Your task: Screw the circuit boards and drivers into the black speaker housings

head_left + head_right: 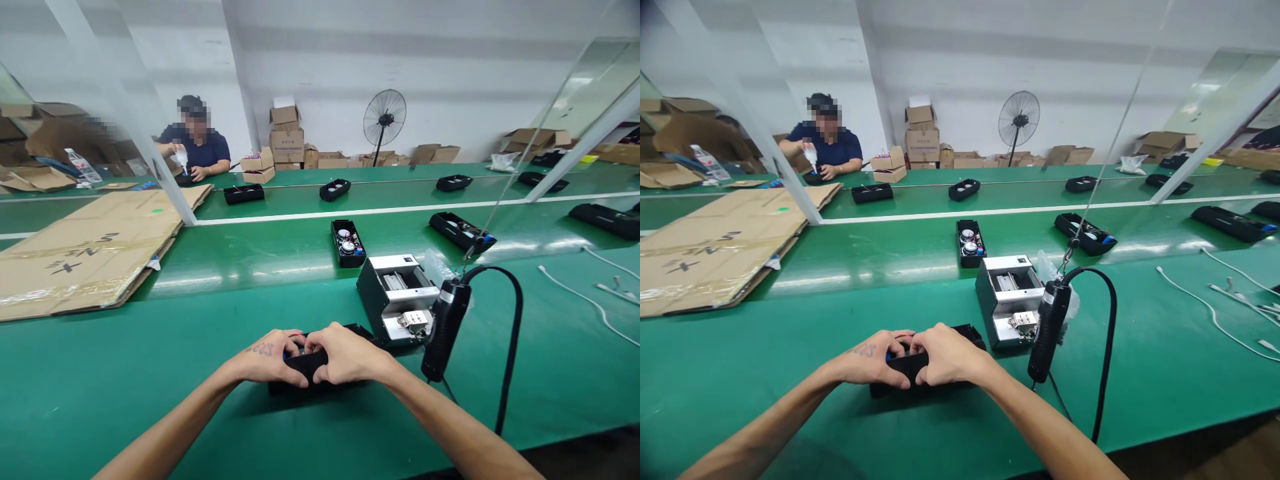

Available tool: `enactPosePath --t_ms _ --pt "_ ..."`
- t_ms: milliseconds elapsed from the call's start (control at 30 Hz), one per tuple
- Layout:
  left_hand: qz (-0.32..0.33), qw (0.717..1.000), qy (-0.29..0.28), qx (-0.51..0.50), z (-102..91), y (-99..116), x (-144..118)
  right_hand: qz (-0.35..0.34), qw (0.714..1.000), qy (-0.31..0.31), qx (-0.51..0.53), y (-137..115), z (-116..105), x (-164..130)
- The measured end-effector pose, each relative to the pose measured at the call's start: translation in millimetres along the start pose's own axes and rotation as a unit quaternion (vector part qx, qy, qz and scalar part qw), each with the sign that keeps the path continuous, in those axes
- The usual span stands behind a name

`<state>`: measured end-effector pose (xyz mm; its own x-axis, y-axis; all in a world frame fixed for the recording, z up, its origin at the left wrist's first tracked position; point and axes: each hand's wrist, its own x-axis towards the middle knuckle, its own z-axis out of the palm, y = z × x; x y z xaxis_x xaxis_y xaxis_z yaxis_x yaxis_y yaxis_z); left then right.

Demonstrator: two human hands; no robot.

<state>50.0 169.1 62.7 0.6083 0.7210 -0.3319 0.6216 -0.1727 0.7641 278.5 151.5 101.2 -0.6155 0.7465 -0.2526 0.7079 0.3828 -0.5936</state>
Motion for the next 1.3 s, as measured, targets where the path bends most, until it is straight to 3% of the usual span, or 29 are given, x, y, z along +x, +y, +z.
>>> enactPosePath --t_ms 367,633,733,867,1033,1100,1167,1233,1300 --pt "0.005 1.0 0.001 0.007 5.2 -4.3 0.5 -0.028 1.0 0.011 0.006 1.6 9.1 2.0" --pt "-0.004 1.0 -0.009 -0.014 3.0 -2.0 -0.6 0.029 0.997 0.011 -0.072 -8.8 12.0 2.1" --pt "0.02 0.999 -0.013 -0.031 2.8 -2.8 0.9 0.045 0.995 0.007 -0.09 -13.5 11.7 2.5" --pt "0.067 0.997 -0.009 -0.043 2.5 -3.6 3.7 0.03 0.995 0.011 -0.096 -11.9 13.4 4.2" --pt "0.056 0.998 0.006 0.006 0.5 -10.3 1.4 0.004 0.993 0.04 -0.11 -4.1 21.7 3.9" --pt "0.079 0.995 0.029 0.056 7.2 -19.7 -3.4 -0.052 0.99 0.084 -0.102 -1.4 29.0 -4.2" --pt "0.126 0.981 0.072 0.125 21.8 -34.2 -9.4 -0.15 0.972 0.172 -0.047 1.7 38.7 -19.7" --pt "0.198 0.947 0.158 0.197 42.3 -51.1 -15.5 -0.219 0.925 0.307 0.031 7.7 48.9 -40.7" --pt "0.272 0.901 0.198 0.273 63.4 -65.8 -20.9 -0.188 0.852 0.483 0.079 20.0 56.8 -63.3"
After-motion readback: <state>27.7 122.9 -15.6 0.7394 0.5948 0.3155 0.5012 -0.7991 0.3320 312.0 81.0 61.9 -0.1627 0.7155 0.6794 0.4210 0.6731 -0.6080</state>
